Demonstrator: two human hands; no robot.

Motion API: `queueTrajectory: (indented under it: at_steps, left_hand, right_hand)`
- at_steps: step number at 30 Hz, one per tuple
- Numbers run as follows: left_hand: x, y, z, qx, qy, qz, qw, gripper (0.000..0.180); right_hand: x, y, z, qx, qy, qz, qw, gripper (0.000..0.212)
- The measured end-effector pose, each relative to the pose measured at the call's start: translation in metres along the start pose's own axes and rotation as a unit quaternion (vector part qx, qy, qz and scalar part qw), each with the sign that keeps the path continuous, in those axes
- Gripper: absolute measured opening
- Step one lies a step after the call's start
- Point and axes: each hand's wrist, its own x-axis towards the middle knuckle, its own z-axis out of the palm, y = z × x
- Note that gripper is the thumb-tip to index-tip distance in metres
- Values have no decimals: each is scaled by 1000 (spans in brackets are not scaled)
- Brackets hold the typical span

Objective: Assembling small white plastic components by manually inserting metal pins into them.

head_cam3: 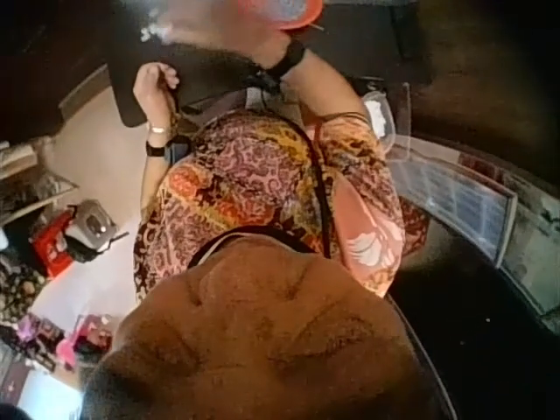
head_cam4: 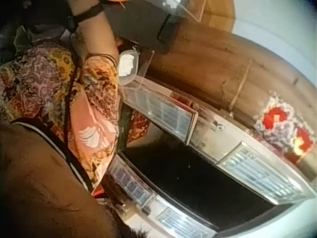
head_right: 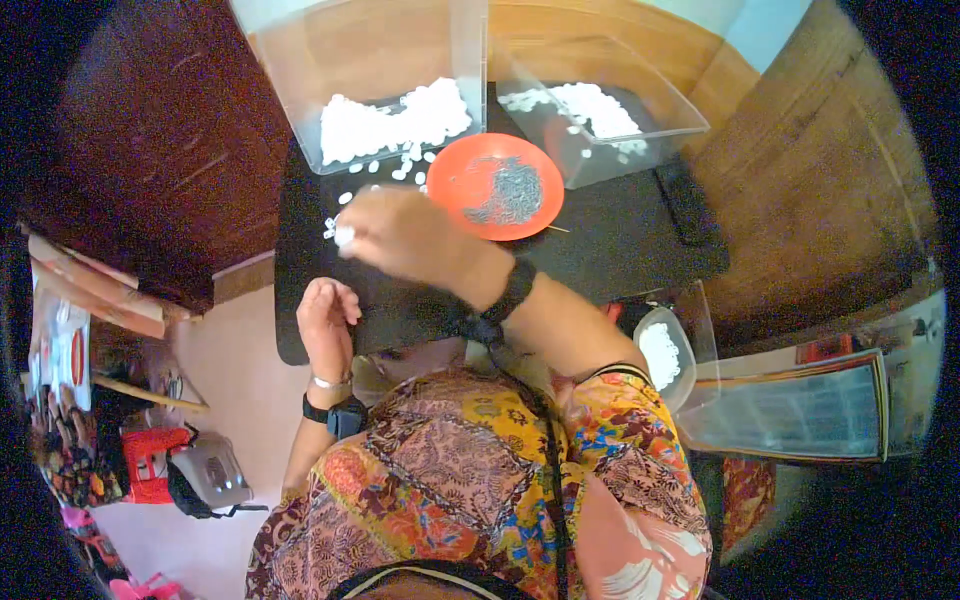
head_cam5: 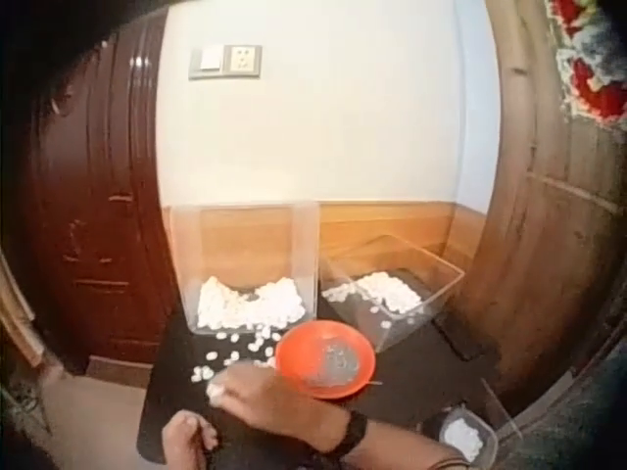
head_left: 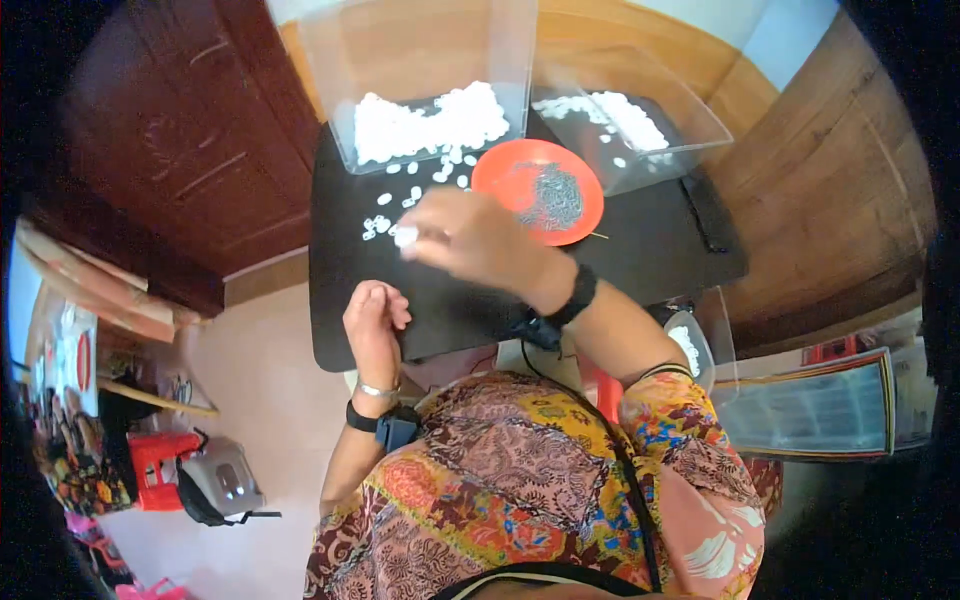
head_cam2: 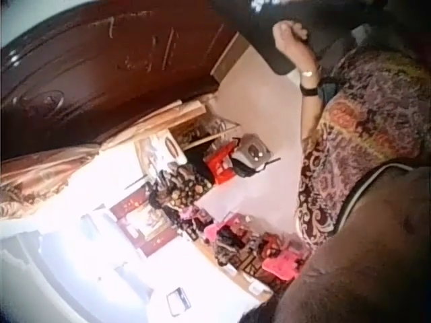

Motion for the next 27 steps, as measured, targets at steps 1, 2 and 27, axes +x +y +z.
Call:
queueTrajectory:
  at_steps: [1,2,27]
  left_hand:
    - [-1,0,-2,10,-4,-2,1000,20]
    - [-2,-1,-3,21,-6,-5,1000,20]
    - [2,1,-3,46,-4,-15,999,20]
  right_hand:
    - [4,5,-12,-32,77,-12,996,21]
    - [9,8,-33,-58,101,14,993,22]
    - [33,55,57,-140,-262,188,936,19]
